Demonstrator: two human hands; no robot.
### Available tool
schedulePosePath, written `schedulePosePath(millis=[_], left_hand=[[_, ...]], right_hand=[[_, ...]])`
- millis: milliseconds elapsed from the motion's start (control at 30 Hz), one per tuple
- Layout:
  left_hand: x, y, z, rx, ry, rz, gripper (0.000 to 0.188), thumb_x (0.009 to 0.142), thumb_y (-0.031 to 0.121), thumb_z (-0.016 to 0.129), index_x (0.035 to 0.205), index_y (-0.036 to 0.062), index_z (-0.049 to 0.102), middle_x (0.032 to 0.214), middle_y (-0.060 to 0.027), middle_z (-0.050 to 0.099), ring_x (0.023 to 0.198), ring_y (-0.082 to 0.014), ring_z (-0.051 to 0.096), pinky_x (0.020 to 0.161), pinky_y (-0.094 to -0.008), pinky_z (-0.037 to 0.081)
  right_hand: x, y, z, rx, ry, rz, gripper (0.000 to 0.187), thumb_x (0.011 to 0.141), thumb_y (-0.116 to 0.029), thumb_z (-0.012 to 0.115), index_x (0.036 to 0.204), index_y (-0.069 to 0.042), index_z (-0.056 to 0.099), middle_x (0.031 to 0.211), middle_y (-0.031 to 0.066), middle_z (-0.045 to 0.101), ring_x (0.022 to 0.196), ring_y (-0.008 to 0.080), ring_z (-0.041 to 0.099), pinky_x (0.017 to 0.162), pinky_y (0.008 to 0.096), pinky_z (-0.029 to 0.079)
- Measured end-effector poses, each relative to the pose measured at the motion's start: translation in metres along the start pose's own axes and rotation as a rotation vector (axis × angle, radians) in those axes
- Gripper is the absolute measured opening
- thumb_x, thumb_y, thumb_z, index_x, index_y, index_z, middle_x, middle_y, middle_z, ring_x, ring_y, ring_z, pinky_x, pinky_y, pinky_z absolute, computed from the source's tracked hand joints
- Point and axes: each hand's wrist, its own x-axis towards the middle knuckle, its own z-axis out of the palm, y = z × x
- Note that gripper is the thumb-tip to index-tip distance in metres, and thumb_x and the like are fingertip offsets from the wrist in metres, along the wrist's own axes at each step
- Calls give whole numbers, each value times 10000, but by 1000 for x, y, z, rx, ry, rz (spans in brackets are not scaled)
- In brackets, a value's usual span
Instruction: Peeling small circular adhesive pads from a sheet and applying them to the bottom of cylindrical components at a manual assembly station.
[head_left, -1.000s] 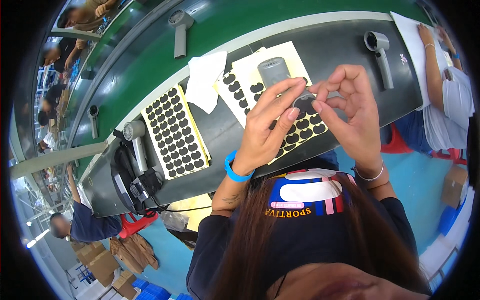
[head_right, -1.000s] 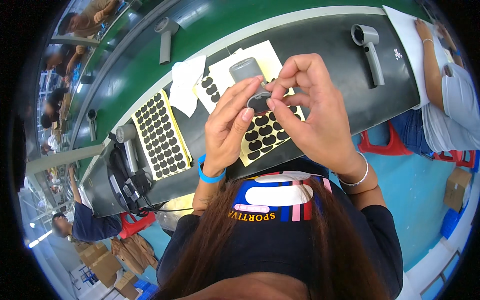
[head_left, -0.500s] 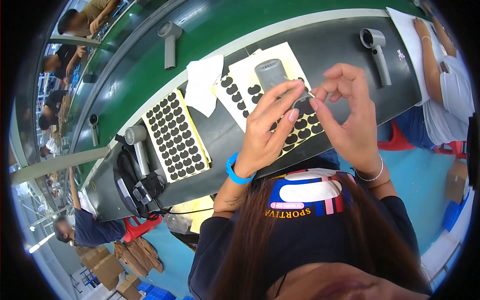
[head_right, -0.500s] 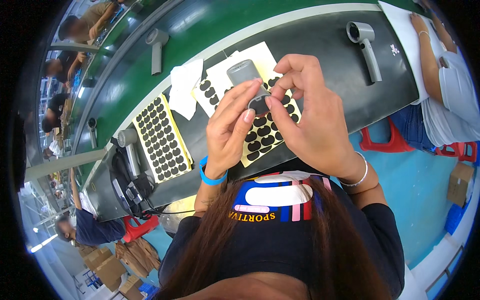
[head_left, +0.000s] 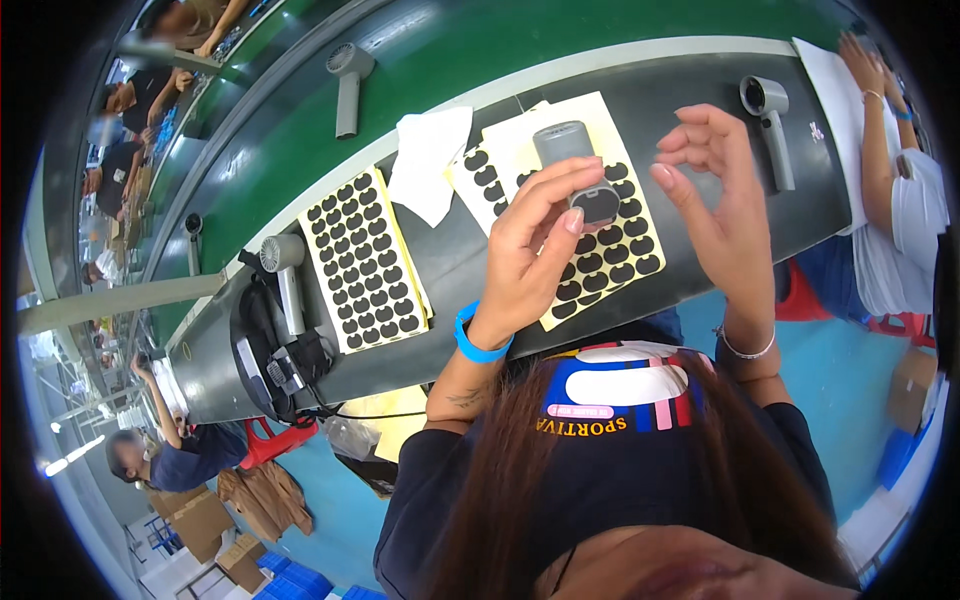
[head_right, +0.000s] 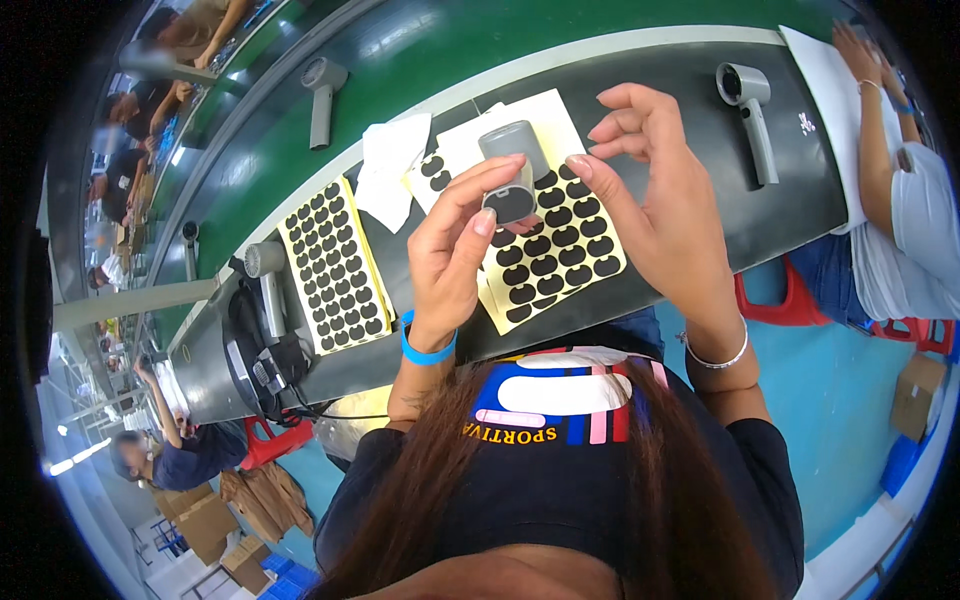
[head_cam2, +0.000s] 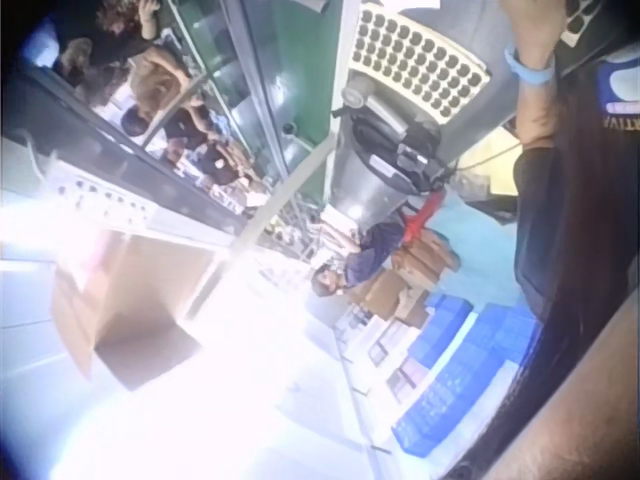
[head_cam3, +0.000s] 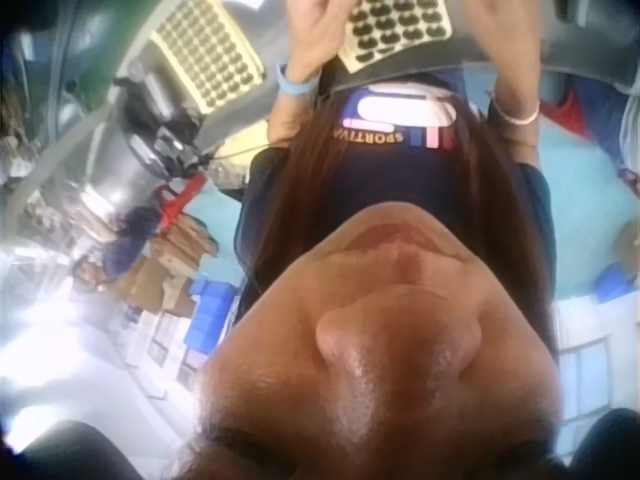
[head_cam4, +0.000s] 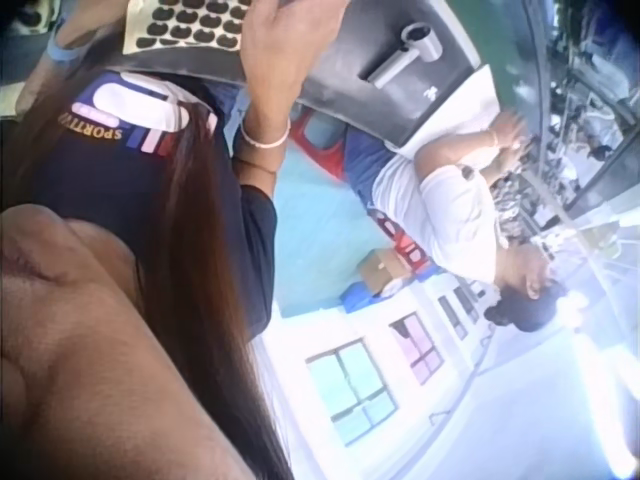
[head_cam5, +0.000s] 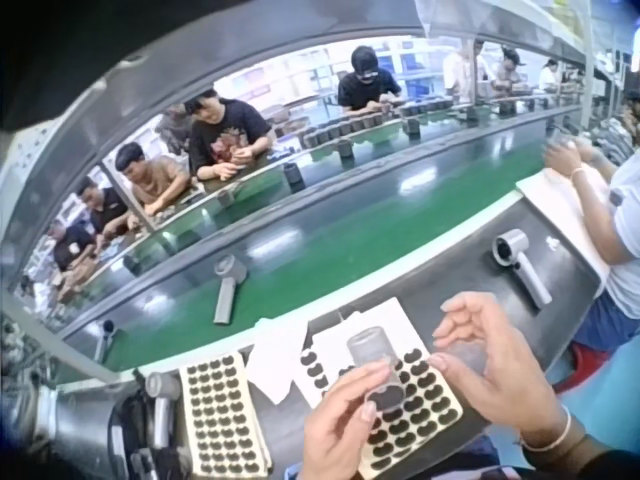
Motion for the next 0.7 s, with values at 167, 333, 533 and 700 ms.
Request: schedulePosePath(millis=[167,333,533,700], left_hand=[[1,6,-12,-47,48,-70,312,874,-78,546,1184,-42,546,1283,-172,510,1075,-201,576,845,-335,564],[33,2,-34,56,38,-21,275,819,-55,664,1079,-15,584,1216,-161,548,1006,-172,589,791,-290,559],[148,-67,-88,488,144,238,229,695,79,823,846,17,663,1065,-56,645,804,-86,559,659,-227,453],[207,-134,-135,655,230,323,227,693,153,821,824,28,684,1079,-80,651,806,-169,570,697,-294,464]], right_hand=[[3,6,11,17,-95,28,411,830,-13,648,1203,1,479,1049,112,585,929,173,600,859,304,461],[0,17,14,-1,-124,48,412,833,-26,647,1211,5,486,1093,129,577,944,181,605,853,303,464],[-4,39,22,-88,-99,10,360,837,-72,663,1168,-9,535,1122,95,586,952,179,610,819,299,461],[-4,70,40,-208,-136,-13,250,850,-57,636,1088,-24,567,1062,104,574,938,234,614,781,330,491]])
